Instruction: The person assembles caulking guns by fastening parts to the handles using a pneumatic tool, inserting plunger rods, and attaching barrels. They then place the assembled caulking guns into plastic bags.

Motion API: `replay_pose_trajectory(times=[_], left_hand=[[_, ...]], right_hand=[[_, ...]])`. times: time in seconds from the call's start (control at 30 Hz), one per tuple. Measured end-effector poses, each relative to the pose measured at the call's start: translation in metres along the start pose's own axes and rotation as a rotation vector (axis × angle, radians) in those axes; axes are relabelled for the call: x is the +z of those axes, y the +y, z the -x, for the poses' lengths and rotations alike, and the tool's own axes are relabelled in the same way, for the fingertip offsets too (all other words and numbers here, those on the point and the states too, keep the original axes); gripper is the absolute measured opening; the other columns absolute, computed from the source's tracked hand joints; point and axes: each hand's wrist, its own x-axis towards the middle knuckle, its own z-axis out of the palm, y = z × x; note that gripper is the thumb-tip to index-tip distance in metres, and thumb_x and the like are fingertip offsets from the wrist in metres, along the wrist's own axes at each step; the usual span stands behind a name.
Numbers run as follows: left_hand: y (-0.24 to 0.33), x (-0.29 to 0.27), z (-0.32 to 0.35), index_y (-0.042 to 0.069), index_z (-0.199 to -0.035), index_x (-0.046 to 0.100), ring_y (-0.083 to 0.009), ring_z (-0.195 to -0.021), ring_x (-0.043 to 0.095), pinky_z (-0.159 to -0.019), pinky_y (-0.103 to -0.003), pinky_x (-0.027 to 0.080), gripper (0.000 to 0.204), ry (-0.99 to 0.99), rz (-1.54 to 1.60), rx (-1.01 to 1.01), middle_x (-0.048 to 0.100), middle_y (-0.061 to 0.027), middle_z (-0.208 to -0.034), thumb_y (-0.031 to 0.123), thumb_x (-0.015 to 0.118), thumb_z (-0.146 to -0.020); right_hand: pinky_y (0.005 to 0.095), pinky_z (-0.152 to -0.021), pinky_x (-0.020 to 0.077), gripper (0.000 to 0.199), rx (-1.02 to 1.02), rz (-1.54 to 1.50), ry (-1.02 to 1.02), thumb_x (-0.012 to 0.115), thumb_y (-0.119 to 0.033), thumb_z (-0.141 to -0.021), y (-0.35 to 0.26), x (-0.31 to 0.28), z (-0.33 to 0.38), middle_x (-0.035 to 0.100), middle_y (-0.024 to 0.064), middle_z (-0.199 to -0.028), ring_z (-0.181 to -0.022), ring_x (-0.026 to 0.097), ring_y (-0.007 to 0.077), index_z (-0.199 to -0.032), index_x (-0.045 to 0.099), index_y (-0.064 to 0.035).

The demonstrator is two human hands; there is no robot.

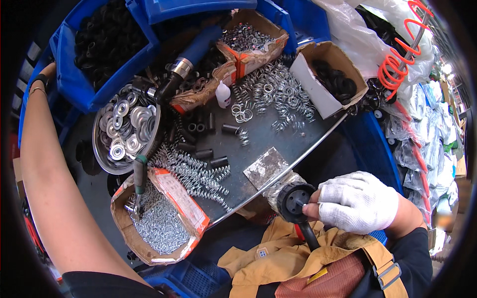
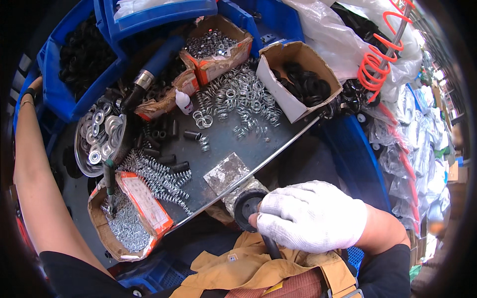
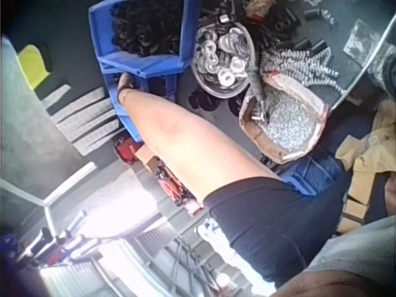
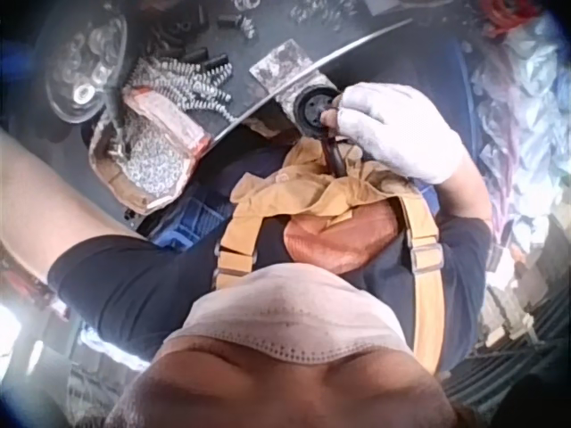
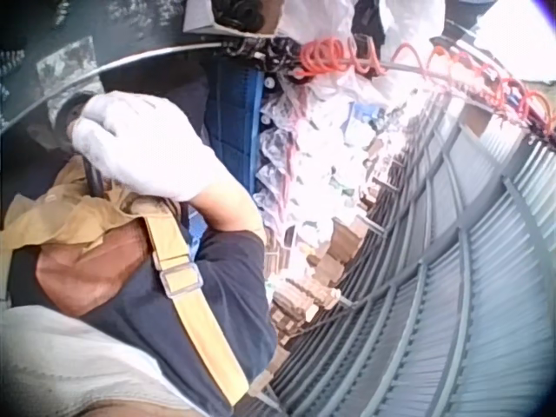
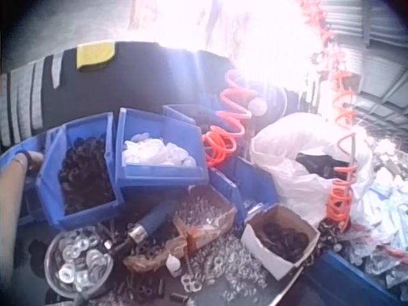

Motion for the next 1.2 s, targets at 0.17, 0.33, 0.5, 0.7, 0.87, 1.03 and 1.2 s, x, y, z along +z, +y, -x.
replay_pose_trajectory(times=[0.17, 0.33, 0.5, 0.7, 0.87, 1.03, 1.2], left_hand=[[-0.019, -0.016, 0.016, 0.009, -0.13, 0.047, -0.0255, -0.124, 0.043, -0.104, -0.034, 0.032, 0.044, -0.051, 0.162, -0.073, 0.045, -0.0111, -0.134, 0.027, 0.04, -0.09], [-0.021, -0.02, 0.047, 0.01, -0.129, 0.048, -0.0258, -0.123, 0.044, -0.104, -0.035, 0.033, 0.043, -0.117, 0.341, -0.17, 0.047, -0.0114, -0.133, 0.026, 0.041, -0.09], [-0.004, -0.043, 0.024, 0.01, -0.128, 0.05, -0.0261, -0.122, 0.046, -0.103, -0.035, 0.034, 0.042, -0.113, 0.537, -0.21, 0.048, -0.0118, -0.132, 0.026, 0.041, -0.089], [-0.016, -0.103, 0.087, 0.01, -0.126, 0.051, -0.0265, -0.12, 0.047, -0.102, -0.035, 0.036, 0.042, -0.21, 0.701, -0.372, 0.05, -0.0123, -0.13, 0.025, 0.042, -0.089], [0.098, -0.319, 0.079, 0.01, -0.125, 0.053, -0.0268, -0.119, 0.049, -0.101, -0.035, 0.037, 0.041, -0.195, 0.867, -0.592, 0.052, -0.0127, -0.129, 0.025, 0.043, -0.088], [0.108, -0.36, 0.148, 0.011, -0.091, 0.068, -0.0306, -0.099, 0.061, -0.087, -0.037, 0.047, 0.023, 0.316, 1.061, -1.183, 0.066, -0.0142, -0.1, 0.024, 0.063, -0.073], [0.113, -0.382, 0.186, 0.008, -0.084, 0.067, -0.0287, -0.079, 0.065, -0.072, -0.036, 0.051, 0.02, 0.584, 1.125, -1.353, 0.067, -0.0146, -0.084, 0.022, 0.067, -0.07]], right_hand=[[0.0294, -0.052, 0.048, 0.018, -0.006, 0.25, 0.102, 0.063, -0.018, -0.073, -0.006, 0.004, 0.001, 0.055, 0.0068, -0.073, -0.061, 0.059, 0.0204, -0.084, 0.058, -0.0048], [0.028, -0.052, 0.0479, 0.021, 0.024, 0.235, 0.077, 0.066, -0.023, -0.074, -0.016, -0.02, -0.017, 0.053, 0.0055, -0.072, -0.06, 0.059, 0.0188, -0.078, 0.058, -0.0045], [0.0306, -0.054, 0.0509, 0.011, -0.038, 0.145, 0.127, 0.063, -0.012, -0.076, -0.01, 0.012, 0.033, 0.056, 0.0066, -0.076, -0.064, 0.062, 0.0217, -0.082, 0.058, -0.0044], [0.0311, -0.049, 0.0487, 0.012, -0.124, 0.029, 0.128, 0.062, -0.013, -0.075, -0.001, -0.004, 0.004, 0.055, 0.0072, -0.074, -0.061, 0.06, 0.0225, -0.082, 0.056, -0.0045], [0.0285, -0.047, 0.0422, 0.027, 0.077, 0.374, 0.066, 0.067, -0.033, -0.07, -0.003, -0.006, -0.019, 0.05, 0.002, -0.068, -0.053, 0.054, 0.0171, -0.074, 0.053, -0.0108], [0.0321, -0.047, 0.0443, 0.026, -0.094, 0.104, 0.285, 0.079, -0.024, -0.06, -0.01, 0.007, -0.001, 0.056, 0.0043, -0.065, -0.055, 0.058, 0.0216, -0.077, 0.063, -0.0103], [0.0334, -0.055, 0.0478, 0.028, -0.043, 0.157, 0.19, 0.079, -0.023, -0.059, -0.003, 0.012, 0.004, 0.06, 0.0049, -0.071, -0.063, 0.06, 0.023, -0.078, 0.063, -0.0096]])
